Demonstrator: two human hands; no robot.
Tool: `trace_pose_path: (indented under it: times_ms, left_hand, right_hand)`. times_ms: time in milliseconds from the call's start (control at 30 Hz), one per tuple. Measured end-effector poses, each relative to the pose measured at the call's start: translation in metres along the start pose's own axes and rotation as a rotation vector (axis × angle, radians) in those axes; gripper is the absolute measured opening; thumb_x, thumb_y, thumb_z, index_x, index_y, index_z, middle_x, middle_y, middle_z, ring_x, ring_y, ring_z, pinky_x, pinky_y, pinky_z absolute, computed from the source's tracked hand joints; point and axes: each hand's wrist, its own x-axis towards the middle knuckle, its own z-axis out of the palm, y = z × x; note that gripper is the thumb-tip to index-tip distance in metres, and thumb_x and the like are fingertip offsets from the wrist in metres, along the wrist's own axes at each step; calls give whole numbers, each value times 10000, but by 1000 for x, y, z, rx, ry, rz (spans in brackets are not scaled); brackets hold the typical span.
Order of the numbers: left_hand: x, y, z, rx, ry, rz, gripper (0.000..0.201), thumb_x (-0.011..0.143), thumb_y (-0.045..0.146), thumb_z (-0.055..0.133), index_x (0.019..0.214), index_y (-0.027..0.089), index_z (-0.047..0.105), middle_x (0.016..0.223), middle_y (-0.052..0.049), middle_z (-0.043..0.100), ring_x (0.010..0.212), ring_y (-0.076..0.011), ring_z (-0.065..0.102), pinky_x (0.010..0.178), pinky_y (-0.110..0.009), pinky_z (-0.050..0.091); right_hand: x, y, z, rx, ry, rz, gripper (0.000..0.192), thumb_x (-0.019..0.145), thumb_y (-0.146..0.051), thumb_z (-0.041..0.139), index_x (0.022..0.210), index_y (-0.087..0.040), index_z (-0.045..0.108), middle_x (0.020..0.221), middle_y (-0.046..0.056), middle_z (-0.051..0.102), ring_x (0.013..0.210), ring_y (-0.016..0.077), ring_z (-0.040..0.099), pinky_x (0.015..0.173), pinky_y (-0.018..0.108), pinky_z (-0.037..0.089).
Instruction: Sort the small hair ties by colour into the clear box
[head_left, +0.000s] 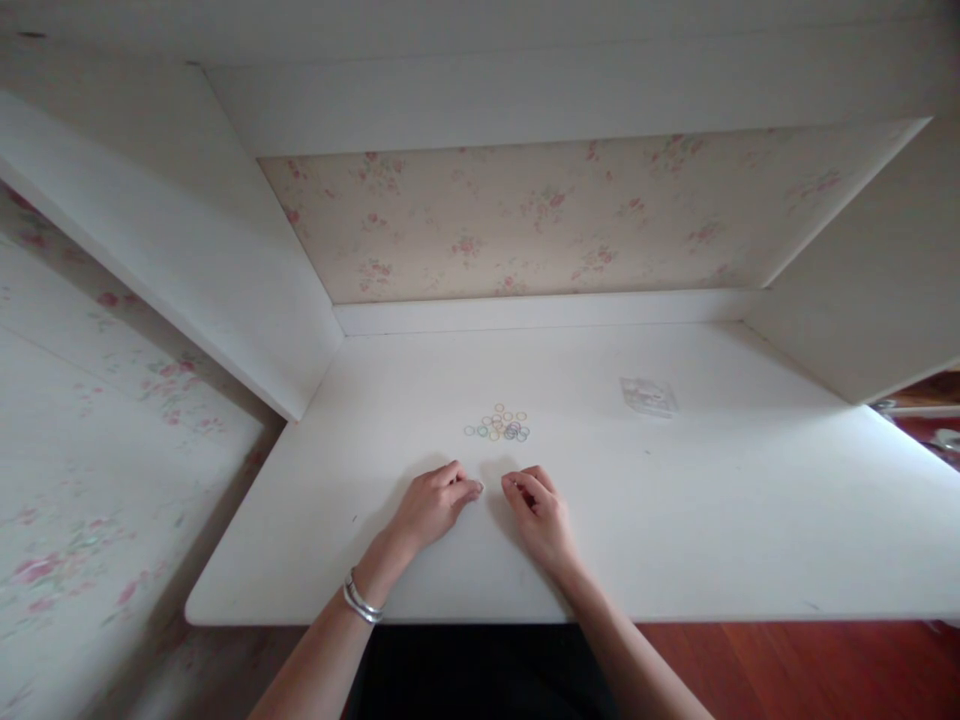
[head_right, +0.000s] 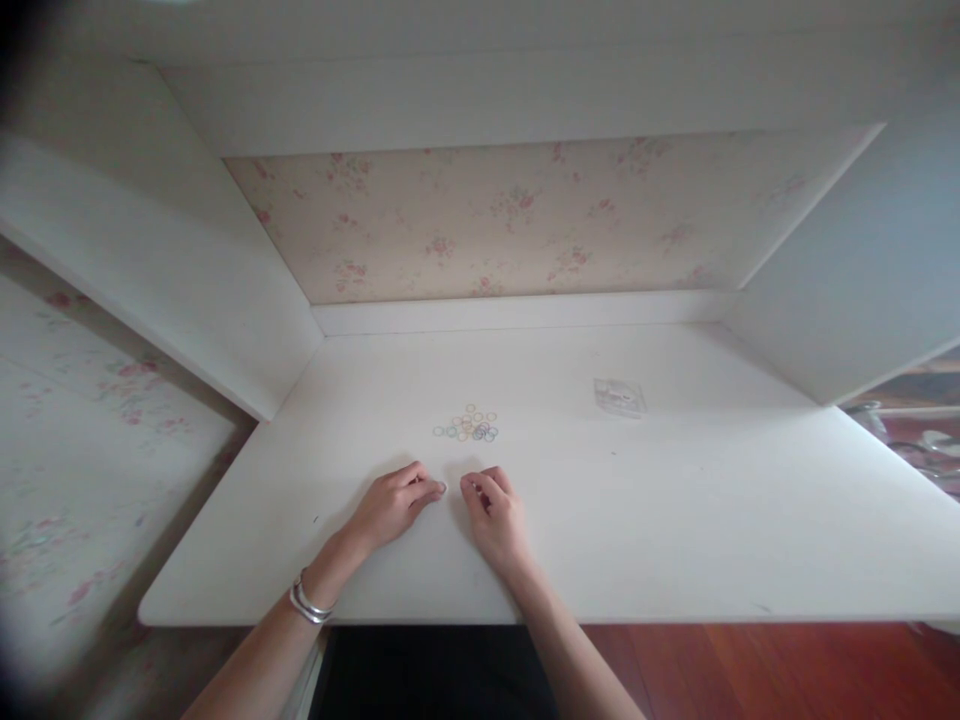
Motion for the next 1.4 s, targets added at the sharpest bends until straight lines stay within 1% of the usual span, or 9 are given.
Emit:
trace_pose_path:
  times_ms: [267,333,433,533,700,900,1033,1167,1400]
  left_hand:
    - [2,0,-1,34,-39,0,254,926,284,390,975,242,636,869,-27,566,691,-111,548,635,-223,434]
    - [2,1,0,28,-33,-12,260,930,274,374,974,234,627,877,-31,563,698,-114,553,639,-226,438]
    - [4,1,2,21,-26,-26,268,934,276,356,968,223,616,890,-38,557,706,-119,561,647,-234,448]
    - [5,-1,5,20,-29,-29,276,934,289,348,960,223,615,901,-40,555,716,-125,568,653,-241,458]
    - [3,-5,7,-14,-3,-31,271,929,291,361,977,228,620,930,-41,559,752,-134,575,695,-253,470]
    - [-2,-11,5,-185,44,-100,232,906,314,419,1007,242,616,981,-32,548,783,-130,584,740,-248,475]
    - [-2,-19,5,-352,107,-169,229,904,288,422,1032,215,597,990,-42,533,751,-116,570,729,-246,477]
    - [0,-26,8,-482,214,-213,211,893,224,426,1016,195,595,968,-45,543,781,-119,559,757,-260,479]
    - [3,-32,12,-524,277,-235,203,889,207,420,980,180,600,929,-50,563,813,-135,555,771,-281,475]
  right_hand:
    - [1,4,4,-15,-2,16,293,879,-419,457,834,-207,655,807,25,567,615,106,508,564,226,410]
    - [4,4,3,-15,-36,25,284,872,-413,468,832,-206,659,811,21,577,615,104,510,571,226,413]
    - [19,5,0,-47,-146,26,263,857,-393,485,821,-210,670,799,15,593,636,110,526,583,228,415]
    - [43,7,-4,-167,-211,0,256,857,-358,467,833,-214,678,794,15,603,634,115,527,603,237,414]
    - [81,10,-1,-471,-212,-58,241,872,-284,450,902,-233,683,896,30,613,748,124,564,679,228,394]
    - [104,5,9,-688,-279,-47,249,893,-306,448,974,-264,680,968,37,605,771,123,574,651,215,358]
    - [111,6,10,-791,-329,-49,257,897,-304,436,924,-262,689,940,31,596,746,121,568,621,223,335]
    - [111,9,12,-825,-336,-74,284,913,-299,402,894,-240,679,971,42,582,714,122,562,595,236,316]
    - [107,12,15,-825,-301,-69,288,920,-303,385,907,-238,665,979,51,573,686,121,552,582,241,310]
